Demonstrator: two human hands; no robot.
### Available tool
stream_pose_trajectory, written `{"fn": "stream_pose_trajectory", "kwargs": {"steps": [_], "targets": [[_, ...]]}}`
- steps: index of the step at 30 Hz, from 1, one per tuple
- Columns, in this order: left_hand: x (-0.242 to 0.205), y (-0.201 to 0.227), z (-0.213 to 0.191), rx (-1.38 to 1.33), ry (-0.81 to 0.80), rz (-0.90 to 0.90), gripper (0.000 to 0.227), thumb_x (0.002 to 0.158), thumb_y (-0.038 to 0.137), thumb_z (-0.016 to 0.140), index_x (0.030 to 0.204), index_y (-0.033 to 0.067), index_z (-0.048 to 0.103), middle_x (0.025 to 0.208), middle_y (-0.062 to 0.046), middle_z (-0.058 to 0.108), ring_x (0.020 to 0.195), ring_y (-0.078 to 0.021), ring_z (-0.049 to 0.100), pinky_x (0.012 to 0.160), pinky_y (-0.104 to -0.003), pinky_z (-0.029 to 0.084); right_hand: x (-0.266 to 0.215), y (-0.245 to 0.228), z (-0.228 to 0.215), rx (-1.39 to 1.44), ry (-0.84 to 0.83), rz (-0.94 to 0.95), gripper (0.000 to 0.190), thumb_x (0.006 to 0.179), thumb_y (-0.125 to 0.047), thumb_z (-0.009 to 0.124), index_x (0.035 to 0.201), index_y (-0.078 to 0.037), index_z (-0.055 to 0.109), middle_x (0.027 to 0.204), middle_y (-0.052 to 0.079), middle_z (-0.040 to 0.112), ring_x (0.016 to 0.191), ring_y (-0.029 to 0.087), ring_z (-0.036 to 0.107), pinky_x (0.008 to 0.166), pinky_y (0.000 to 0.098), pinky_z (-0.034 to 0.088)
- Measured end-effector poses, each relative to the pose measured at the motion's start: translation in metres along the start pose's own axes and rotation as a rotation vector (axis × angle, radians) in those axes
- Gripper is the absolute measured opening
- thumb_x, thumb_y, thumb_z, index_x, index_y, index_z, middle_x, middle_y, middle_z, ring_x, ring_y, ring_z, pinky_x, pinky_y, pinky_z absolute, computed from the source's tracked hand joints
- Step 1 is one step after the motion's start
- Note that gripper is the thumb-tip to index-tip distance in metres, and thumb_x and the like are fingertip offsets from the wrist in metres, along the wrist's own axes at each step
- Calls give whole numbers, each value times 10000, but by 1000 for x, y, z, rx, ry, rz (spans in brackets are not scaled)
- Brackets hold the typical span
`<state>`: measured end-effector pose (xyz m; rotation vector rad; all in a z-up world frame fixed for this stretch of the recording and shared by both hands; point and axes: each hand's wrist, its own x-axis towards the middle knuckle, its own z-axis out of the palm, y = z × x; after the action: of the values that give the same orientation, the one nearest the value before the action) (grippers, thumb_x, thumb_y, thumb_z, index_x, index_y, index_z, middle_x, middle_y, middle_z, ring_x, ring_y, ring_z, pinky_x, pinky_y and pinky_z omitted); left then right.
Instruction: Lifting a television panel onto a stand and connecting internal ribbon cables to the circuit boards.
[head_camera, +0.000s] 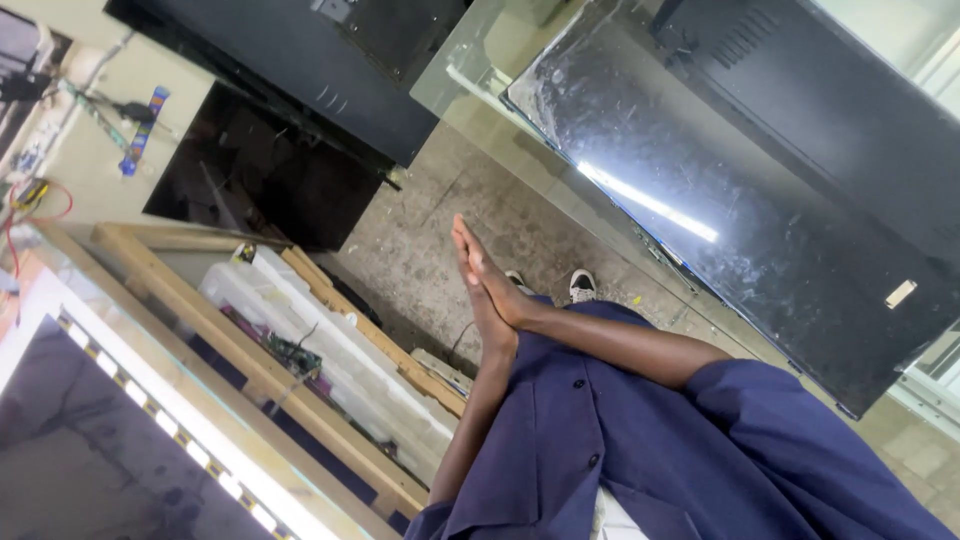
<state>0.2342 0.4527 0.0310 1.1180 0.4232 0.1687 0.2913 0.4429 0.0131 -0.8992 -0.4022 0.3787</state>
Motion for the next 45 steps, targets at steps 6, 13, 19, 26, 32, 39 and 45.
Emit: {"fn": "stream_pose_trajectory", "kwargs": {"steps": [6, 13, 19, 26, 32, 39, 45], "targets": [[54, 41, 6, 88, -183, 30, 578, 1064, 352, 318, 1532, 18, 253, 1577, -232, 214, 1455, -359, 244, 1198, -468, 207, 70, -8, -22, -331, 645, -32, 537, 1108, -349, 303, 1562, -88, 188, 1615, 181, 143, 1502, 354, 64, 1219, 503, 27], [126, 54, -26, 102, -201, 65, 396, 1059, 244, 345, 1399, 41, 354, 1518, -162, 342, 1286, -291, 396, 1057, -399, 307, 103, -8, 36, -88, 608, 21, 627, 1074, -451, 298, 1582, -140, 103, 1636, 129, 39, 1498, 329, 1, 1221, 503, 13], [208, 62, -58, 56, -153, -58, 185, 1056, 246, 422, 1211, 149, 445, 1403, -75, 528, 973, -248, 665, 782, -369, 553, 98, 10, 20, 160, 659, 52, 673, 995, -331, 491, 1566, -113, 211, 1552, 140, 283, 1416, 274, 315, 1169, 462, 254], [311, 50, -149, 959, 34, 327, 481, 1059, 514, 425, 674, 288, 603, 590, 82, 542, 541, -102, 543, 593, -231, 459, 12, 2, -25, -203, 701, 415, 528, 922, -359, 614, 1309, -1, 577, 1219, 245, 652, 1183, 341, 622, 1014, 520, 428], [387, -13, -238, 1333, -306, 524, 384, 830, -9, 509, 1124, 215, 614, 708, 54, 649, 771, -254, 602, 823, -382, 455, -114, 1, -53, -107, 1342, 304, 379, 924, -214, 582, 1258, -40, 625, 1136, 182, 693, 1044, 264, 689, 871, 374, 553], [416, -33, -242, 1631, -392, 286, 287, 812, 150, 617, 1024, 262, 774, 1007, 28, 749, 924, -232, 698, 763, -360, 517, -243, -19, -57, -60, 1787, 78, 295, 888, -246, 588, 1109, -61, 652, 1037, 128, 720, 890, 225, 692, 772, 311, 525], [387, 3, -134, 1184, -279, 334, 262, 1079, 176, 510, 1102, 3, 706, 646, -118, 641, 375, -174, 485, 426, -326, 426, -353, -38, -117, -141, 2095, -372, 161, 911, -159, 613, 1032, -63, 656, 879, 91, 716, 725, 163, 697, 621, 274, 577]]}}
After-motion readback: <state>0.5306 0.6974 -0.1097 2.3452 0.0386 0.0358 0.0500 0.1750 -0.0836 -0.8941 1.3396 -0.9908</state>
